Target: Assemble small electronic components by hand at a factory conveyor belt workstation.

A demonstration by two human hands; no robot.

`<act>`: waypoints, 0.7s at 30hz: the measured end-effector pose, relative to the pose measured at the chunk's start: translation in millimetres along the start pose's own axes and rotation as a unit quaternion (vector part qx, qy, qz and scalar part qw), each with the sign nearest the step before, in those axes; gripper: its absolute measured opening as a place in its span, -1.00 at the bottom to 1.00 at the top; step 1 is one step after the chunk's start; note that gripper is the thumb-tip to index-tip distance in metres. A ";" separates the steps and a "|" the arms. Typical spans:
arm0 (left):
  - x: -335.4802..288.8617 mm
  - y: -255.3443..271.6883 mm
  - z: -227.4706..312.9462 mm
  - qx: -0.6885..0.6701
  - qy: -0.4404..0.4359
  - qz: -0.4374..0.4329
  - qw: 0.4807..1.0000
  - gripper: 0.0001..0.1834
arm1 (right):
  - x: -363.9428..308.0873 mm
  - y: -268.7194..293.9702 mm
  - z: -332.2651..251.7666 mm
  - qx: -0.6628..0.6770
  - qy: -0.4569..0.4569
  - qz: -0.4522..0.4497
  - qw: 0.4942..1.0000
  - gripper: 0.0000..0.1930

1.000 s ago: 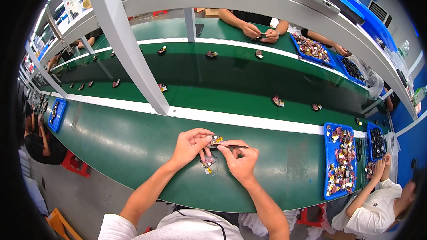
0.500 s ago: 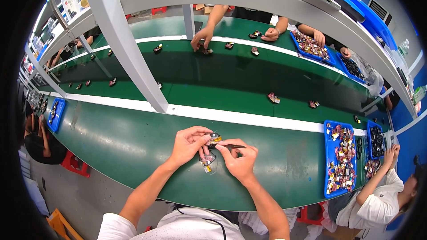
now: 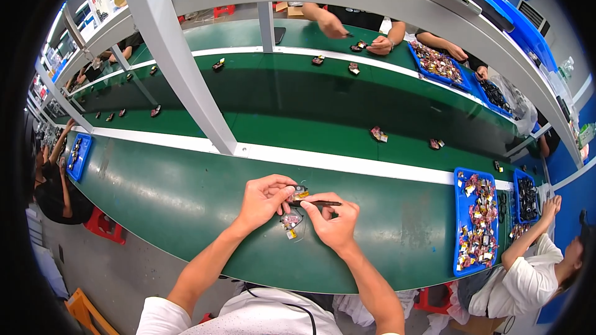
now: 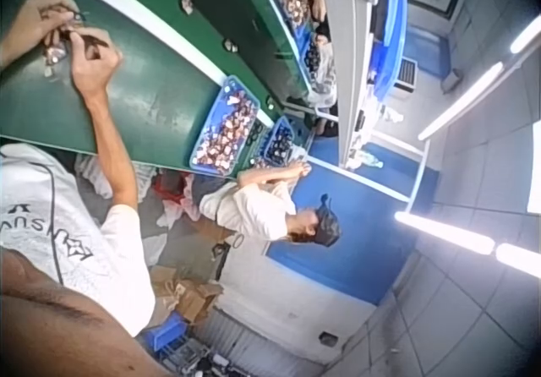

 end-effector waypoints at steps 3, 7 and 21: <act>0.5 0.3 -1.5 0.007 0.001 0.001 1.000 -0.83 | 0.7 -0.5 0.8 0.005 -0.011 -0.004 1.000 -0.91; 2.1 4.8 -4.9 -0.006 -0.003 0.001 1.000 -0.83 | 0.2 -0.2 3.8 0.037 -0.012 0.015 0.999 -0.88; 1.3 4.1 -1.8 -0.013 0.003 0.001 1.000 -0.82 | 1.3 -6.5 -13.7 -0.006 0.054 -0.013 0.998 -0.87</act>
Point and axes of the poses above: each hand's wrist, its own x-axis towards the middle knuckle, its own y-axis out of the back of the hand, z = x × y, the point moved 10 cm from there along x, towards the middle knuckle, and after that the axes turned 4 degrees about -y, right-handed, at the moved point
